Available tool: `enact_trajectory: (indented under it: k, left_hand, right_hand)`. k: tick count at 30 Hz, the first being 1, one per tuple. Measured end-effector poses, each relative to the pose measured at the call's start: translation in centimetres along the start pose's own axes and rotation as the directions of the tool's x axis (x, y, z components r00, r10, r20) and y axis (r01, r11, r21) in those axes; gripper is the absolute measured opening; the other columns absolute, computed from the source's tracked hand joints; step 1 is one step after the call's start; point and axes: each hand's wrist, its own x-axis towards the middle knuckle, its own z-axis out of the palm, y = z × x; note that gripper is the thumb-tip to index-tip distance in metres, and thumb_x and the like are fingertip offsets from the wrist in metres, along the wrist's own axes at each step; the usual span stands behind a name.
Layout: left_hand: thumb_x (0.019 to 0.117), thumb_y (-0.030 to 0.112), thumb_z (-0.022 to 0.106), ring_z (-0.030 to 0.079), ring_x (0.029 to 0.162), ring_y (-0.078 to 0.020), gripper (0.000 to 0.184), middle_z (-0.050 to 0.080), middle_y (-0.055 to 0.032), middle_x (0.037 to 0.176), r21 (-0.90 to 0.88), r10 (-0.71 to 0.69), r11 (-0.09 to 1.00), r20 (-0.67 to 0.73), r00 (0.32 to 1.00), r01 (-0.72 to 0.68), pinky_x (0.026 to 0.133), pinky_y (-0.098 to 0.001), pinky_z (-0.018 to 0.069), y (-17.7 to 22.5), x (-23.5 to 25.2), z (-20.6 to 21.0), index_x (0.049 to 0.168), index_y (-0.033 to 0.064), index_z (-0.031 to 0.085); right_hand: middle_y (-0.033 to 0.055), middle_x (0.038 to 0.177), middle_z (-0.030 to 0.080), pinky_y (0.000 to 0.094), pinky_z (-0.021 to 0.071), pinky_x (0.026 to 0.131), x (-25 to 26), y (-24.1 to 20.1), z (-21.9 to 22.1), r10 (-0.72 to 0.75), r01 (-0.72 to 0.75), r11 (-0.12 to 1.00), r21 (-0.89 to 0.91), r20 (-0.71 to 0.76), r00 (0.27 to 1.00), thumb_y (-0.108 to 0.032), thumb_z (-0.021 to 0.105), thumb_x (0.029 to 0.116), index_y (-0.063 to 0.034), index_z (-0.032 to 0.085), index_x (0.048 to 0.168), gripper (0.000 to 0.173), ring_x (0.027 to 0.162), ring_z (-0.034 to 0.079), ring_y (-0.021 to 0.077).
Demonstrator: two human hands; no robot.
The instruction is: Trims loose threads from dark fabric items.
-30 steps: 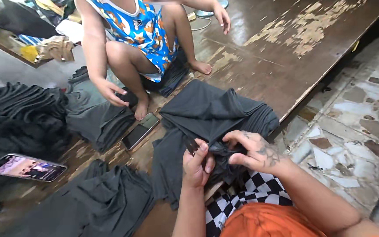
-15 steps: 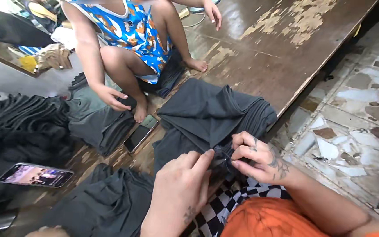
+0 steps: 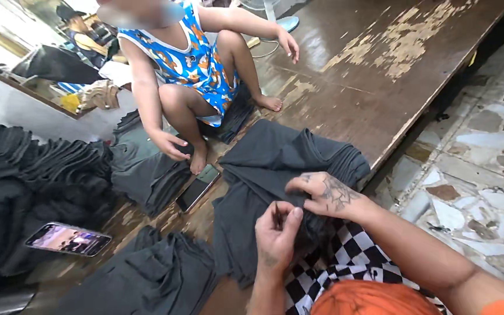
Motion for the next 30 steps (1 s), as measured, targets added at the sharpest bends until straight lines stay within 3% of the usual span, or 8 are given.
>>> enact_trajectory:
  k: [3,6,9,12,16,24,27,30]
  left_hand:
    - [0.0986,0.033,0.066,0.047,0.05,0.0074,0.012,0.053,0.0173,0.064,-0.168,0.047,0.984,-0.058,0.997,-0.056,0.046,-0.0118,0.0404,0.1,0.7,-0.6,0.091,0.0235,0.067]
    - [0.1022,0.022,0.055,0.046,0.052,0.006,0.022,0.052,0.0135,0.064,0.103,-0.068,0.992,-0.067,0.995,0.074,0.049,-0.0133,0.0399,0.2,1.3,-0.8,0.097,0.0056,0.068]
    - [0.0967,0.014,0.061,0.055,0.065,0.0039,0.021,0.064,0.0024,0.074,0.359,-0.064,0.932,0.026,0.998,0.05,0.061,-0.0145,0.0471,0.1,1.5,0.6,0.094,-0.0044,0.07]
    - [0.0976,0.01,0.06,0.055,0.067,0.0057,0.016,0.063,0.003,0.076,0.17,0.128,0.976,0.081,0.989,-0.14,0.061,-0.0115,0.0465,-0.1,0.9,0.1,0.09,-0.0021,0.066]
    - [0.104,0.034,0.058,0.048,0.057,0.0096,0.023,0.057,0.0154,0.07,-0.049,0.116,0.992,0.074,0.99,-0.113,0.052,-0.0099,0.0413,-0.3,0.1,-2.0,0.093,0.0162,0.067]
    - [0.0981,0.006,0.057,0.047,0.055,0.0072,0.012,0.058,0.012,0.072,-0.021,-0.037,0.999,-0.095,0.995,0.035,0.05,-0.0116,0.0409,-0.5,-0.3,-0.8,0.097,0.0016,0.068]
    - [0.0979,0.005,0.056,0.048,0.054,0.0065,0.011,0.059,0.0117,0.072,-0.052,-0.063,0.997,-0.132,0.989,0.057,0.05,-0.0121,0.0419,-0.8,-0.1,-0.6,0.097,0.0021,0.067]
    - [0.1002,0.002,0.047,0.044,0.044,0.0033,0.018,0.051,0.0111,0.058,-0.262,-0.319,0.929,-0.209,0.924,0.262,0.043,-0.0136,0.0395,-1.4,-0.2,-0.7,0.095,0.0051,0.063]
  right_hand:
    - [0.0137,0.073,0.066,0.0313,0.05,0.062,0.4,0.7,-0.8,0.08,-0.075,0.983,0.169,-0.025,0.996,0.002,0.056,0.0877,0.0047,0.073,0.103,0.023,0.062,0.059,0.0181]
    - [0.0112,0.076,0.067,0.0233,0.0483,0.065,-0.2,1.2,-1.4,0.106,-0.103,0.958,0.266,0.003,0.994,-0.002,0.053,0.0934,0.0057,0.072,0.106,0.023,0.065,0.057,0.0094]
    - [0.0087,0.077,0.067,0.02,0.0483,0.066,-0.4,1.4,-1.4,0.124,-0.129,0.942,0.311,0.036,0.992,-0.006,0.054,0.0965,0.0053,0.071,0.104,0.022,0.068,0.057,0.0055]
    - [0.0093,0.082,0.069,0.0184,0.0495,0.07,-0.4,1.4,-1.6,0.105,-0.113,0.943,0.313,0.044,0.994,-0.006,0.052,0.0979,0.0051,0.071,0.104,0.023,0.071,0.06,0.0039]
    - [0.0103,0.082,0.069,0.0197,0.049,0.069,0.0,1.1,-2.0,0.085,-0.109,0.949,0.295,0.091,0.992,-0.006,0.052,0.0981,0.0049,0.07,0.105,0.023,0.07,0.059,0.0053]
    - [0.0069,0.084,0.067,0.0174,0.047,0.071,0.4,0.9,-2.1,0.095,-0.137,0.944,0.302,0.147,0.984,-0.006,0.047,0.0987,0.0044,0.068,0.105,0.024,0.074,0.057,0.0016]
    - [0.0134,0.083,0.069,0.0322,0.0527,0.07,1.0,-0.1,-2.0,-0.005,-0.023,0.988,0.153,0.179,0.984,-0.004,0.051,0.0956,0.0035,0.07,0.102,0.022,0.073,0.064,0.0177]
    - [0.0152,0.092,0.075,0.0492,0.0594,0.077,2.8,-0.3,-3.3,-0.085,0.109,0.99,-0.088,0.24,0.967,-0.003,0.06,0.0943,-0.002,0.075,0.104,0.018,0.084,0.074,0.0298]
